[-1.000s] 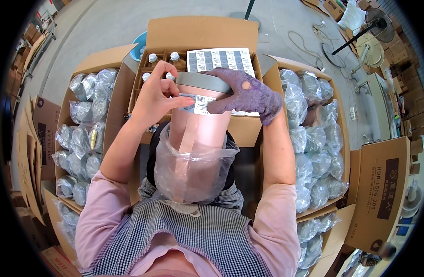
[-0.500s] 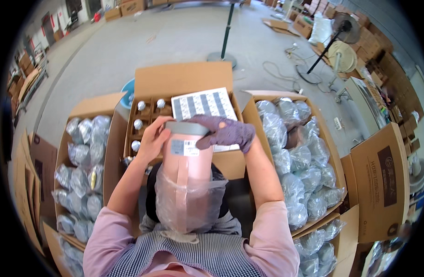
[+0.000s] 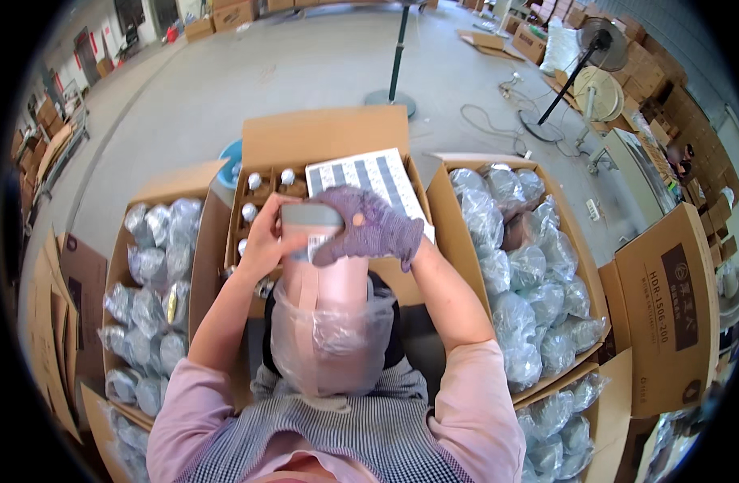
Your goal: The person assembles pink pitchers by inserting a metal filter into the lid, placing the lid on the pitcher, and attaching a label. The person repeats this process for multiple units in a warehouse setting.
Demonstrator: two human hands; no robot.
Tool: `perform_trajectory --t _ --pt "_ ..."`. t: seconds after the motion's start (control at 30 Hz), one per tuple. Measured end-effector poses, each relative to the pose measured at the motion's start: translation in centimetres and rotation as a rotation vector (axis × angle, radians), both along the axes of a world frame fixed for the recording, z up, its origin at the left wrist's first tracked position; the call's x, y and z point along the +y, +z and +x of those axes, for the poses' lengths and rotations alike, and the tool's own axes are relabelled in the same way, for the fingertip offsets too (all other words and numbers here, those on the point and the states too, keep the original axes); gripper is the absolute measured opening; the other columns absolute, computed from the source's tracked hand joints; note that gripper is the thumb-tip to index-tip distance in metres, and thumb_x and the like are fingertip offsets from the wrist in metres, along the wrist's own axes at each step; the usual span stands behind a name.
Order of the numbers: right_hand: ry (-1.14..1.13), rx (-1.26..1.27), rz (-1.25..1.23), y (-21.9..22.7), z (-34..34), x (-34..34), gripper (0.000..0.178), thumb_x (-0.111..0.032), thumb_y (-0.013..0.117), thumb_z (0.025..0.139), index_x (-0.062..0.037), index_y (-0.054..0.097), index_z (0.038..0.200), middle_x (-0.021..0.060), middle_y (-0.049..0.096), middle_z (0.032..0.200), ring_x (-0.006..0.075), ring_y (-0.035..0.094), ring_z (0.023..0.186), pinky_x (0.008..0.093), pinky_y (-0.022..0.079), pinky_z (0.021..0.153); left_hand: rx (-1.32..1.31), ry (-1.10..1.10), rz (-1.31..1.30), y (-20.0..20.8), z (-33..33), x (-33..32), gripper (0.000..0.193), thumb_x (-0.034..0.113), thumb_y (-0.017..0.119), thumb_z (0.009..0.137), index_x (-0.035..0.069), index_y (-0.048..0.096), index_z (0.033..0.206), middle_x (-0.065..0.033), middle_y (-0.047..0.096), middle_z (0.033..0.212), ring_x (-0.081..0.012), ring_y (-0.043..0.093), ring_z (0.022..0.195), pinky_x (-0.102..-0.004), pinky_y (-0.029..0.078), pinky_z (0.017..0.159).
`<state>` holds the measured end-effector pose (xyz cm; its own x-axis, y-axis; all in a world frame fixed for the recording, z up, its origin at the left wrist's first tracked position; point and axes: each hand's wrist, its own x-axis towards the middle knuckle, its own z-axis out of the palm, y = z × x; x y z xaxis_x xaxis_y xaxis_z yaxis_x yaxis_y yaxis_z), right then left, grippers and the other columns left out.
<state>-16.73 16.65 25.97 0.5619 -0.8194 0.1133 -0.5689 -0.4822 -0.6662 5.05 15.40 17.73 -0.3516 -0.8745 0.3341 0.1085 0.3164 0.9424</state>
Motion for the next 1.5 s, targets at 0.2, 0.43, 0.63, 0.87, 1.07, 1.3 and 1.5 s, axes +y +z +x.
perform_trajectory --t 0.2,0.43,0.63,0.87,1.07,1.3,1.5 --pt "-0.216 0.019 0.029 1.0 2.0 2.1 0.06 -0.034 0.08 0.07 -0.0011 0.064 0.118 0.0165 0.067 0.107 0.0317 0.064 0.102 0.0384 0.049 0.091 -0.012 0.326 -0.078 -1.4 -1.9 0.6 0.029 0.023 0.045 0.103 -0.002 0.057 0.113 -0.0143 0.064 0.099 -0.0226 0.06 0.093 -0.0334 0.046 0.086" --pt "-0.234 0.172 -0.457 -1.9 1.3 2.4 0.029 -0.026 0.053 0.093 -0.0064 0.065 0.11 0.0135 0.066 0.101 0.0333 0.063 0.094 0.0425 0.05 0.082 -0.653 0.225 -0.455 1.2 -2.3 9.4 0.068 0.018 0.059 0.092 -0.015 0.026 0.142 -0.0423 0.023 0.145 -0.0552 0.023 0.137 -0.0512 0.027 0.112" --pt "-0.18 0.477 -0.273 -0.8 2.1 1.0 0.041 -0.028 0.037 0.1 -0.0128 0.049 0.136 0.0162 0.057 0.13 0.0345 0.058 0.113 0.0396 0.047 0.096 -1.002 0.213 -0.719 2.1 -5.3 11.1 0.076 0.032 0.067 0.083 -0.019 0.039 0.132 -0.0407 0.03 0.14 -0.0559 0.026 0.135 -0.0584 0.018 0.114" --pt "0.073 0.502 -0.327 -1.2 2.0 0.0 0.049 -0.031 0.033 0.101 -0.0109 0.035 0.146 0.0128 0.048 0.144 0.0345 0.052 0.125 0.0406 0.044 0.103 -1.192 0.115 -0.823 1.7 -6.0 11.0 0.089 0.044 0.065 0.082 -0.019 0.033 0.136 -0.0382 0.035 0.139 -0.0528 0.027 0.136 -0.0631 0.016 0.113" --pt "-0.162 0.452 -0.185 -1.9 1.1 0.5 0.04 -0.033 0.038 0.1 -0.0153 0.049 0.135 0.0107 0.06 0.128 0.0339 0.059 0.115 0.0411 0.047 0.097 -1.034 0.267 -0.221 1.7 -4.3 12.9 0.069 0.033 0.056 0.095 -0.016 0.032 0.138 -0.0366 0.049 0.129 -0.0469 0.06 0.105 -0.0529 0.05 0.084" --pt "-0.225 -0.481 -0.042 5.0 0.3 8.1 0.047 -0.044 0.052 0.098 -0.0012 0.072 0.092 0.0126 0.07 0.081 0.0163 0.066 0.084 0.0305 0.051 0.083 -0.112 -0.151 0.327 -7.5 3.9 6.8 0.045 0.035 0.032 0.106 0.003 0.056 0.125 -0.0189 0.065 0.116 -0.0268 0.064 0.105 -0.0399 0.051 0.089" --pt "0.076 -0.966 0.073 -0.9 -0.7 3.6 0.054 -0.037 0.043 0.1 0.0019 0.071 0.076 0.0109 0.069 0.075 0.0184 0.066 0.082 0.0307 0.05 0.088 0.579 -0.285 0.603 0.6 -3.6 3.7 0.05 0.041 0.028 0.106 0.004 0.059 0.119 -0.0212 0.06 0.124 -0.0294 0.058 0.113 -0.0428 0.047 0.097"
